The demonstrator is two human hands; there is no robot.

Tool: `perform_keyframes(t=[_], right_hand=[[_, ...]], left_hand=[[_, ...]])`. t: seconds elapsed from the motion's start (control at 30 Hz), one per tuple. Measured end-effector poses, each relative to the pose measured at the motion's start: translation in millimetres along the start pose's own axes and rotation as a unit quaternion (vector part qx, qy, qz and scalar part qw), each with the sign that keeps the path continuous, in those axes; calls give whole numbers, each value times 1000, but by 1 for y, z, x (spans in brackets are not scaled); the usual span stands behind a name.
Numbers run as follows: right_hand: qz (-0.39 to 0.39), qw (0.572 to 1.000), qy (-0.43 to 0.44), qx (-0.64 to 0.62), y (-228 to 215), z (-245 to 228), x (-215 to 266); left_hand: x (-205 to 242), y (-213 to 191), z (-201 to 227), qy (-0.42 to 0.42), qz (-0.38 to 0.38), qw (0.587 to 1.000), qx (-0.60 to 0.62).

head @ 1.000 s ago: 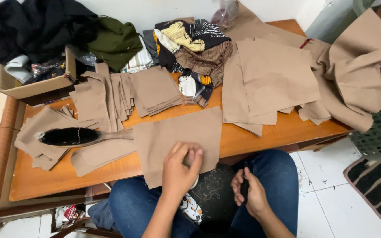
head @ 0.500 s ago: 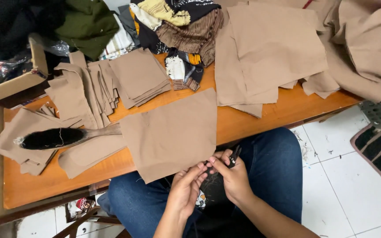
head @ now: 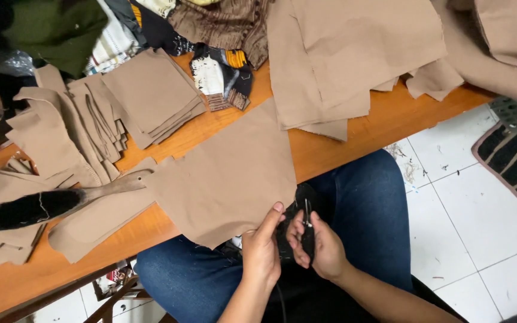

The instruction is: The person sits with legs crossed and uses shears to trim the edges of a piece of brown fabric held on their lap. They rotate the fabric to cut different sides and place the trimmed piece on a stack on the table.

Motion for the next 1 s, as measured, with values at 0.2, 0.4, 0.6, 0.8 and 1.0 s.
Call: perform_keyframes(t=[0.2,0.4,0.6,0.8,1.0], right_hand=[[-16,999,-2,43,20,-5,-6],[12,1000,6,-1,16,-1,-9],[2,1000,-15,5,23,-2,-4],[57,998,11,-10,17,0,-7],[12,1000,-12,-14,26,1,-4]], left_hand=[[5,9,0,6,-45,999,-14],[5,7,-1,1,-42,999,-31],[7,7,-3,1,-40,998,-38],[10,8,-6,1,-38,998,-40],[10,6,0,5,-37,999,-38]])
Point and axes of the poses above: each hand's wrist, its own x-axis away from the middle knuckle, its own y-axis out of the palm, z = x × y, the point moved 5 cm from there along -x, towards the middle knuckle, and after that the axes turned 12 degrees about -z, right-handed, at the moved point
